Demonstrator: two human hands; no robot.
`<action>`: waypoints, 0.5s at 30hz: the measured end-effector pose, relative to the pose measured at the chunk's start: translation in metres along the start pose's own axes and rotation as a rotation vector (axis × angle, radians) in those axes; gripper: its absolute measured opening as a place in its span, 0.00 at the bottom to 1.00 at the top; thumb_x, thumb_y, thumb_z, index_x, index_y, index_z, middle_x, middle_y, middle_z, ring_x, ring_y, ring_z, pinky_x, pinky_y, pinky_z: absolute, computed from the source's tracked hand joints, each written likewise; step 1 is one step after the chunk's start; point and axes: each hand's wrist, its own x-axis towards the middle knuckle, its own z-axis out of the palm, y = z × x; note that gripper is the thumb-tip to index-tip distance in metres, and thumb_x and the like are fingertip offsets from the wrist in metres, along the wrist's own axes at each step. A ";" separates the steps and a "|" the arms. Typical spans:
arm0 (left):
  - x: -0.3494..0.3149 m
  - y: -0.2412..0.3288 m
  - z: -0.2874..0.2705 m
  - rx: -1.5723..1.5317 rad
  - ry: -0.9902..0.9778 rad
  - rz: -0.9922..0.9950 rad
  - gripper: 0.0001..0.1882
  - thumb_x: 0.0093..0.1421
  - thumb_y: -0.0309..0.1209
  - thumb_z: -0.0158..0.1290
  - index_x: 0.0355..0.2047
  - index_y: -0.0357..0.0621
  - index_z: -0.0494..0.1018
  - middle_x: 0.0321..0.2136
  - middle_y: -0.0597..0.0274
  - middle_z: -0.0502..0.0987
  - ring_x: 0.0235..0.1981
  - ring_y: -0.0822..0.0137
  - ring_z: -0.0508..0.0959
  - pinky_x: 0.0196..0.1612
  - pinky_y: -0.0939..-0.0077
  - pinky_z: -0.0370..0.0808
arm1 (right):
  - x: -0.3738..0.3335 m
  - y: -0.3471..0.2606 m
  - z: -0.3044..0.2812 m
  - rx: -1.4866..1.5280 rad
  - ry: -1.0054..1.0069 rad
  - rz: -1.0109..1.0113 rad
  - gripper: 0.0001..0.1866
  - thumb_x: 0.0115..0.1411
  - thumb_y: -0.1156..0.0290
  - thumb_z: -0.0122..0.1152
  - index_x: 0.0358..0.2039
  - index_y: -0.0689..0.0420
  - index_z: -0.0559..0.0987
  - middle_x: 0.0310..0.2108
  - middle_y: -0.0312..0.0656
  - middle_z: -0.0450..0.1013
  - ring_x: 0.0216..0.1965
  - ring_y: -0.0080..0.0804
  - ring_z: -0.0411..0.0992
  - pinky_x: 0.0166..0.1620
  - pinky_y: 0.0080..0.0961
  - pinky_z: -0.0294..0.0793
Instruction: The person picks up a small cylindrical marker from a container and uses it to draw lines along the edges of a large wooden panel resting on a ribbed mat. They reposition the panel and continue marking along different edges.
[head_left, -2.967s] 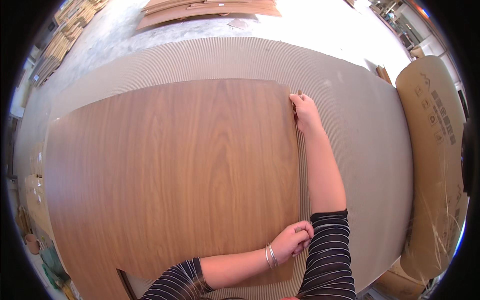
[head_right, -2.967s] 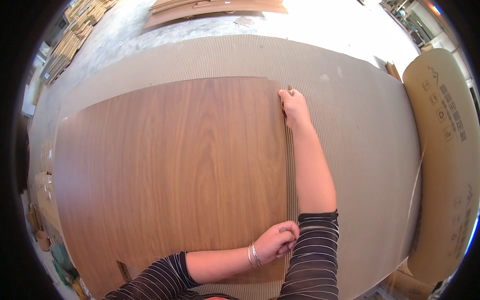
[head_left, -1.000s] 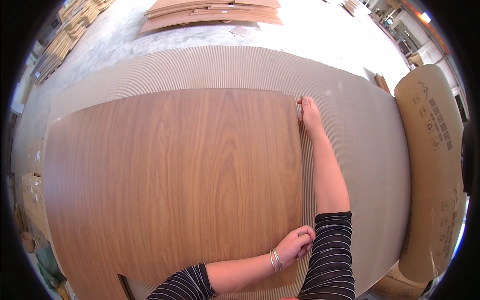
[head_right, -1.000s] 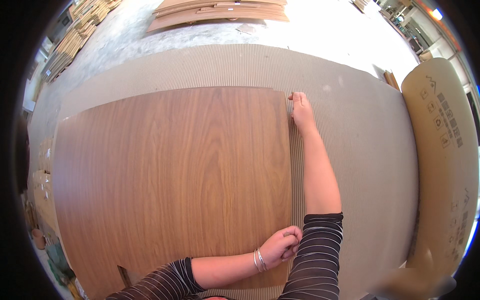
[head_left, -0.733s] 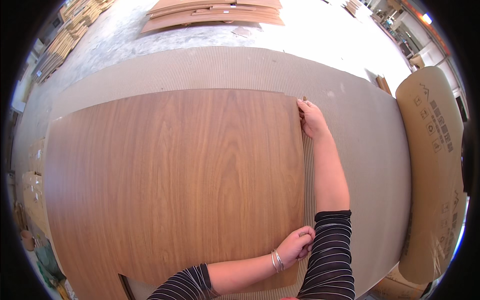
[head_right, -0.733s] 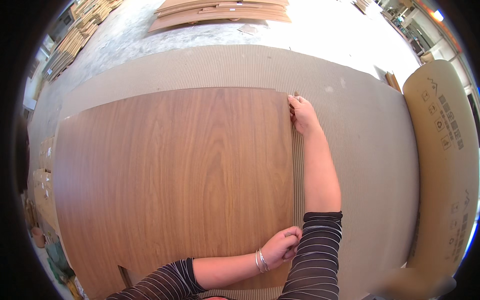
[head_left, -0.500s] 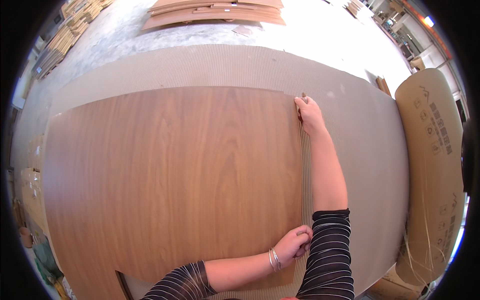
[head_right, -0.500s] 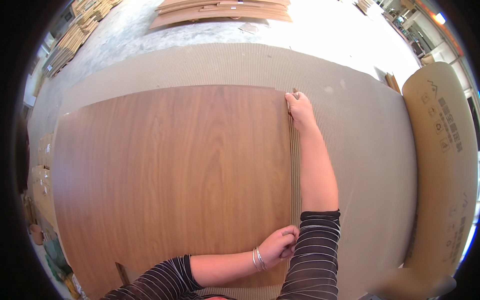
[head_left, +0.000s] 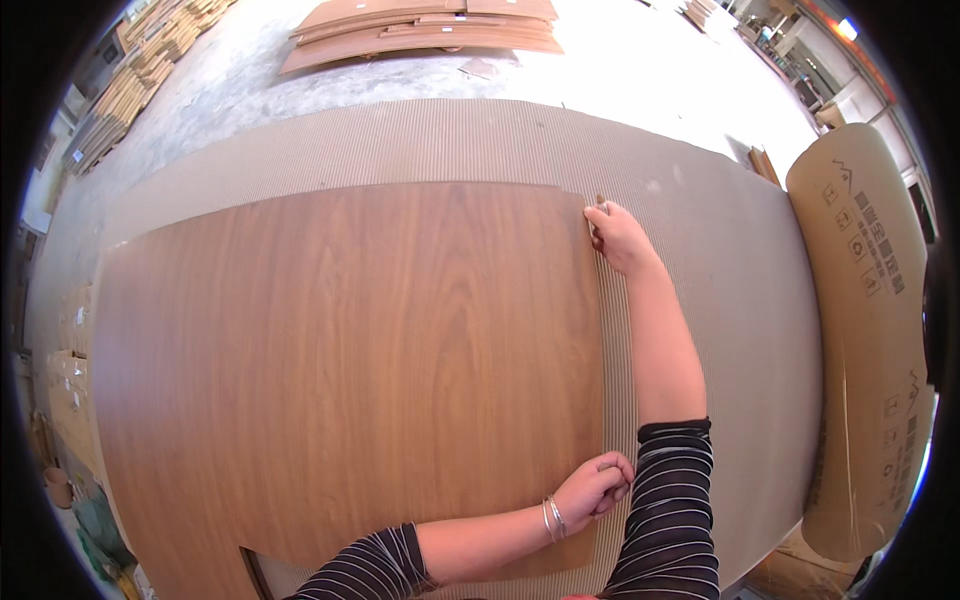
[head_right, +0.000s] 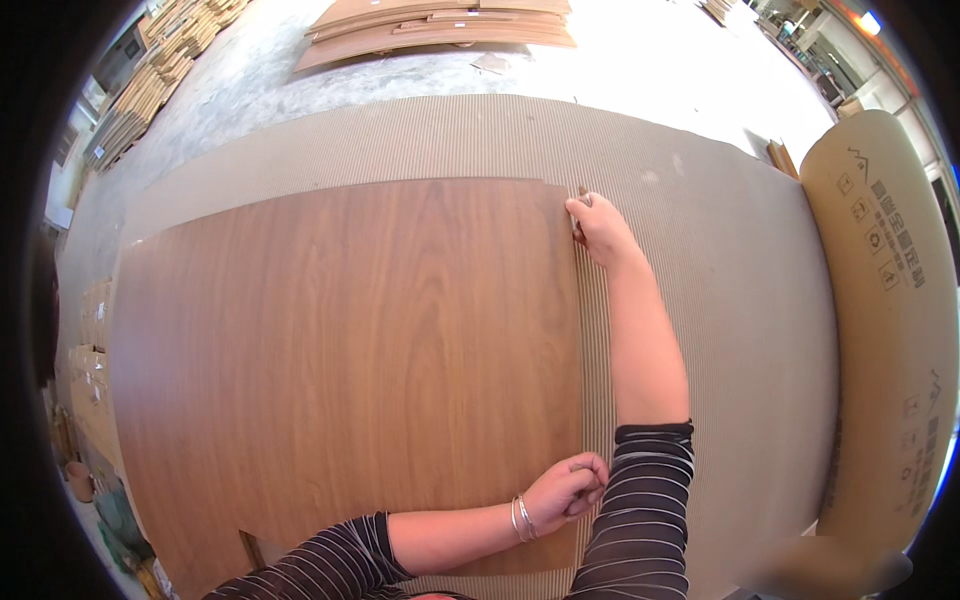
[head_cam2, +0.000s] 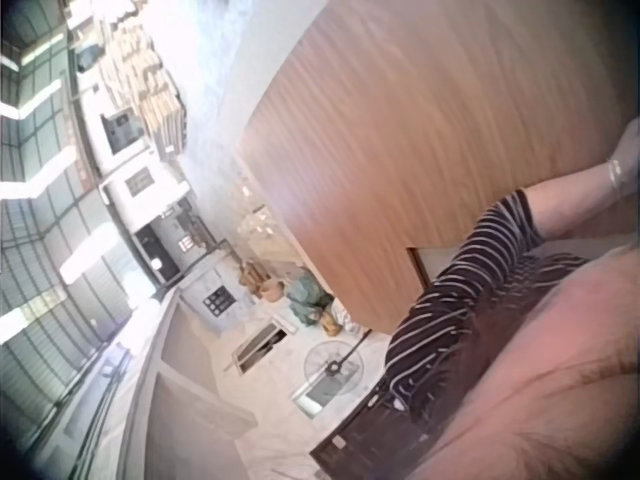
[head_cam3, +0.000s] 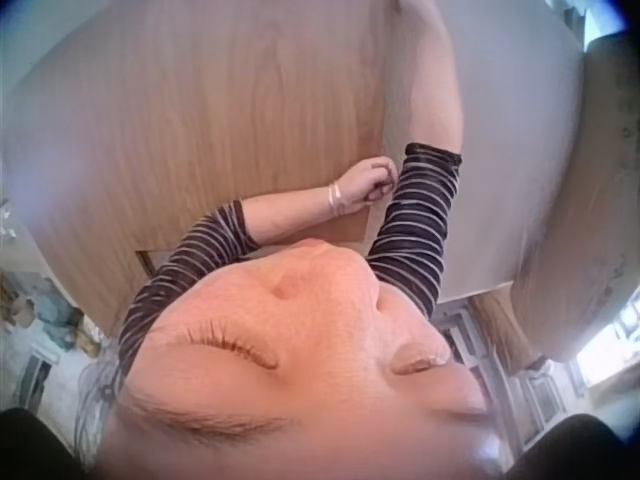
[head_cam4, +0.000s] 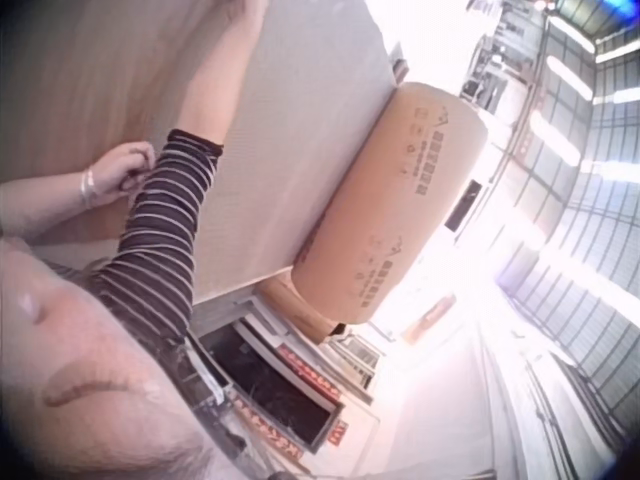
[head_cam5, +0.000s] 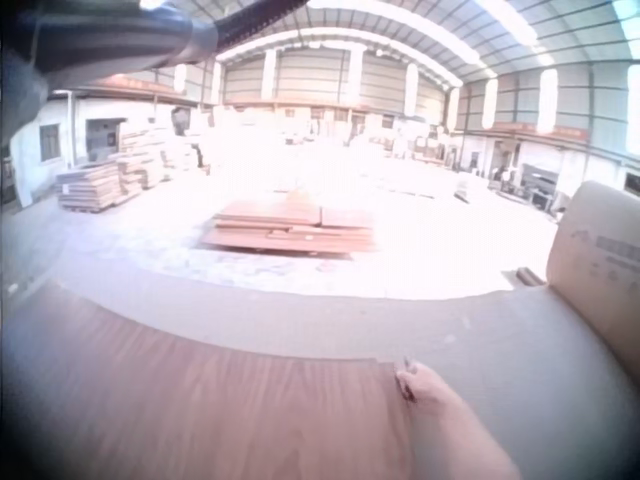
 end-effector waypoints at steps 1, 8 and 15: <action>0.000 0.000 -0.001 0.007 0.000 -0.008 0.05 0.55 0.24 0.41 0.31 0.45 0.66 0.17 0.69 0.66 0.09 0.80 0.56 0.11 0.85 0.50 | 0.000 0.003 0.000 0.029 -0.001 0.013 0.08 0.59 0.66 0.52 0.31 0.57 0.69 0.22 0.32 0.61 0.22 0.19 0.58 0.26 0.19 0.61; 0.004 -0.004 0.002 -0.004 0.066 -0.035 0.03 0.57 0.27 0.41 0.28 0.48 0.64 0.14 0.71 0.63 0.09 0.80 0.56 0.10 0.85 0.50 | 0.025 -0.012 0.009 -0.192 0.235 -0.103 0.15 0.60 0.62 0.50 0.37 0.62 0.71 0.33 0.41 0.67 0.31 0.28 0.65 0.34 0.27 0.67; -0.002 0.001 0.003 -0.040 0.037 -0.036 0.03 0.57 0.26 0.41 0.28 0.48 0.64 0.13 0.72 0.62 0.08 0.80 0.56 0.10 0.86 0.50 | 0.030 -0.054 0.037 -0.645 -0.052 -0.413 0.19 0.64 0.56 0.42 0.44 0.57 0.73 0.48 0.43 0.66 0.48 0.34 0.64 0.53 0.31 0.62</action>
